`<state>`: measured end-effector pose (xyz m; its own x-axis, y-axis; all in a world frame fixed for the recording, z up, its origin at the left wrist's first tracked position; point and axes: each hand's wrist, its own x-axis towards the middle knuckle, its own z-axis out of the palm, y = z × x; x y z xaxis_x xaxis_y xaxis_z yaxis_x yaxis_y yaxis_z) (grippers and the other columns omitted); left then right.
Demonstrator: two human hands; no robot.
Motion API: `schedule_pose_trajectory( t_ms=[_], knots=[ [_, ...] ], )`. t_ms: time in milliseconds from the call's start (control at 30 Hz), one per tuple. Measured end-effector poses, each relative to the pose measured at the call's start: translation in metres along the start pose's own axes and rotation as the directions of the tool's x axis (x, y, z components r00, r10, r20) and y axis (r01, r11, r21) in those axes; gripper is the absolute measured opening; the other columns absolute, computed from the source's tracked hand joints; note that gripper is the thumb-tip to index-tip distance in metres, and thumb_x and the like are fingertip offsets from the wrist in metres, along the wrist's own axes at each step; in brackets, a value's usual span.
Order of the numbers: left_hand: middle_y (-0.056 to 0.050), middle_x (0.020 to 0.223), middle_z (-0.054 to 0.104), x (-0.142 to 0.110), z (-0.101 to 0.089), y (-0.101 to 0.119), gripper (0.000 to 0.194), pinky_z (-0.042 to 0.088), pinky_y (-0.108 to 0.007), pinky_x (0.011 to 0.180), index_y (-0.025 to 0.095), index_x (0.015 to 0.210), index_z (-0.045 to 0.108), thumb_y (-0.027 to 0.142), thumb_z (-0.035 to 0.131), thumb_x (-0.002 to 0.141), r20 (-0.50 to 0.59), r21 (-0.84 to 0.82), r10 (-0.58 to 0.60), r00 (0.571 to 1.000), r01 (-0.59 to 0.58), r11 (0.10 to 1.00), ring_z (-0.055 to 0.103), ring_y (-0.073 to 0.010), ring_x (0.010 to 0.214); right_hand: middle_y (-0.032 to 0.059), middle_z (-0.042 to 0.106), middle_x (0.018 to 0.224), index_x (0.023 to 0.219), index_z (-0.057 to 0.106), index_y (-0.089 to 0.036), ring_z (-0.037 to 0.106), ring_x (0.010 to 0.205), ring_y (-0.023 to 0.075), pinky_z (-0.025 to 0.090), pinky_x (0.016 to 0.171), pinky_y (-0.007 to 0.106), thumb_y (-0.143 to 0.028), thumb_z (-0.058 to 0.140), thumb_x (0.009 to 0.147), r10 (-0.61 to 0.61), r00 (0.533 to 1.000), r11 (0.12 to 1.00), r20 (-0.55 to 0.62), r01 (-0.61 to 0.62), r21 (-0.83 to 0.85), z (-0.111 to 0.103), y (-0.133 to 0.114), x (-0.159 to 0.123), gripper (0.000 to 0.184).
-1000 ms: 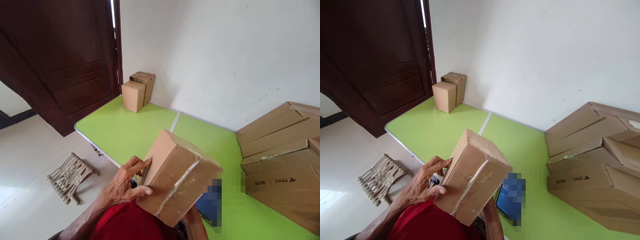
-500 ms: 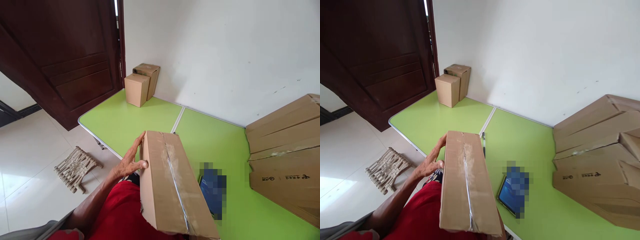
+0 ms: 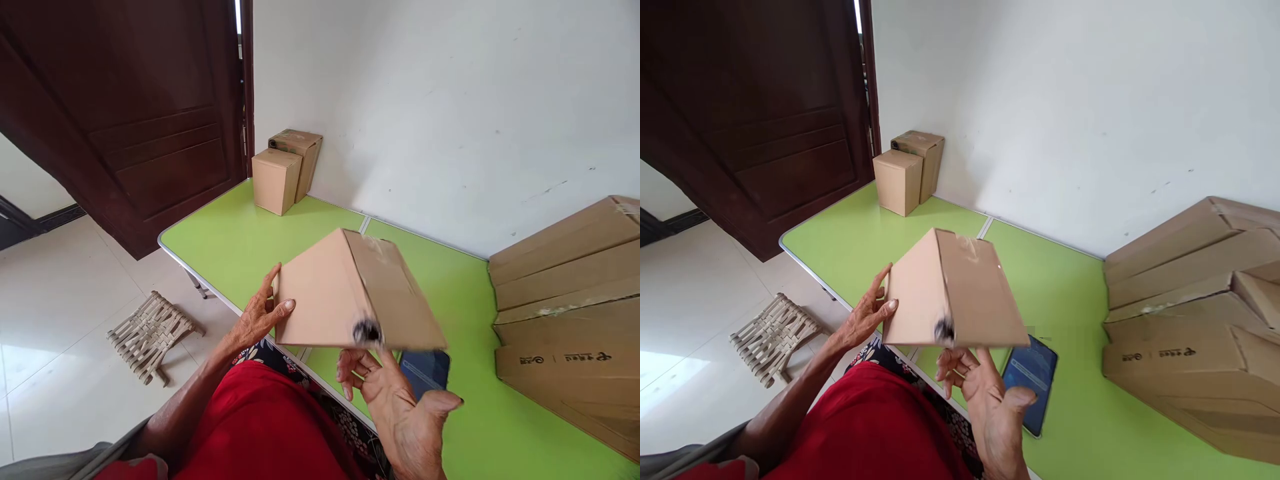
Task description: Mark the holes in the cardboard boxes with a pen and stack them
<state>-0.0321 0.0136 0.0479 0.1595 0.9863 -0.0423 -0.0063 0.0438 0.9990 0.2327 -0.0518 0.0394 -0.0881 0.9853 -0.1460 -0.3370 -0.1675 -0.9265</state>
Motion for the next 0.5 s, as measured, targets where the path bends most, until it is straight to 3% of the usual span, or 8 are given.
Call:
schedule_pose_trajectory(
  t_ms=[67, 167, 233, 333, 433, 500],
  knots=[
    [-0.01, 0.116, 0.071, -0.004, 0.002, -0.001, 0.103, 0.059, -0.041, 0.091, 0.026, 0.167, 0.032, 0.075, 0.076, 0.088, 0.013, -0.002, -0.032, 0.999, 0.032, 0.999, 0.075, -0.0277, 0.101, 0.0074, 0.071, 0.08, 0.122, 0.073, -0.028, 0.06, 0.067, 0.0266, 0.048, 0.054, 0.036, -0.106, 0.05, 0.074, -0.021, 0.999, 0.997, 0.029, 0.023, -0.068, 0.005, -0.012, 0.002, 0.094],
    [-0.008, 0.11, 0.072, -0.011, 0.006, -0.005, 0.094, 0.059, -0.038, 0.086, 0.025, 0.153, 0.038, 0.073, 0.081, 0.084, 0.049, -0.086, -0.056, 0.997, 0.06, 0.994, 0.074, -0.0269, 0.099, -0.0005, 0.061, 0.068, 0.114, 0.072, -0.027, 0.05, 0.06, 0.0192, 0.04, 0.052, 0.03, -0.073, 0.082, 0.082, -0.08, 0.99, 0.958, -0.117, 0.044, -0.285, 0.003, -0.018, 0.001, 0.057],
    [-0.009, 0.112, 0.071, -0.016, 0.009, -0.006, 0.092, 0.058, -0.037, 0.083, 0.026, 0.149, 0.037, 0.075, 0.081, 0.083, 0.075, -0.148, -0.078, 0.994, 0.089, 0.985, 0.075, -0.028, 0.101, -0.0012, 0.061, 0.067, 0.1, 0.074, -0.026, 0.047, 0.057, 0.0165, 0.04, 0.052, 0.029, -0.064, 0.089, 0.079, -0.126, 0.98, 0.916, -0.155, 0.054, -0.398, -0.001, -0.018, -0.001, 0.046],
    [-0.008, 0.11, 0.071, -0.021, 0.01, -0.007, 0.089, 0.057, -0.036, 0.081, 0.028, 0.148, 0.037, 0.08, 0.074, 0.086, 0.09, -0.164, -0.121, 0.989, 0.135, 0.977, 0.075, -0.0286, 0.102, 0.0013, 0.067, 0.068, 0.092, 0.077, -0.025, 0.056, 0.06, 0.019, 0.047, 0.055, 0.03, -0.067, 0.089, 0.076, -0.165, 0.972, 0.872, -0.169, 0.063, -0.485, -0.003, -0.018, -0.003, 0.046],
    [-0.005, 0.103, 0.069, -0.023, 0.008, -0.009, 0.087, 0.056, -0.037, 0.081, 0.027, 0.146, 0.041, 0.083, 0.07, 0.087, 0.087, -0.09, -0.126, 0.988, 0.134, 0.987, 0.073, -0.027, 0.098, 0.0072, 0.079, 0.087, 0.101, 0.08, -0.025, 0.071, 0.08, 0.027, 0.058, 0.067, 0.033, -0.068, 0.087, 0.077, -0.2, 0.956, 0.862, -0.215, 0.068, -0.502, -0.001, -0.016, -0.005, 0.049],
    [-0.008, 0.11, 0.069, -0.025, 0.008, -0.008, 0.081, 0.058, -0.041, 0.087, 0.026, 0.139, 0.048, 0.085, 0.066, 0.088, 0.064, 0.012, -0.09, 0.994, 0.09, 0.996, 0.071, -0.0286, 0.105, 0.0096, 0.081, 0.11, 0.11, 0.08, -0.026, 0.074, 0.096, 0.0304, 0.061, 0.078, 0.035, -0.067, 0.084, 0.082, -0.237, 0.947, 0.874, -0.216, 0.111, -0.472, -0.001, -0.014, -0.005, 0.049]
  ],
)
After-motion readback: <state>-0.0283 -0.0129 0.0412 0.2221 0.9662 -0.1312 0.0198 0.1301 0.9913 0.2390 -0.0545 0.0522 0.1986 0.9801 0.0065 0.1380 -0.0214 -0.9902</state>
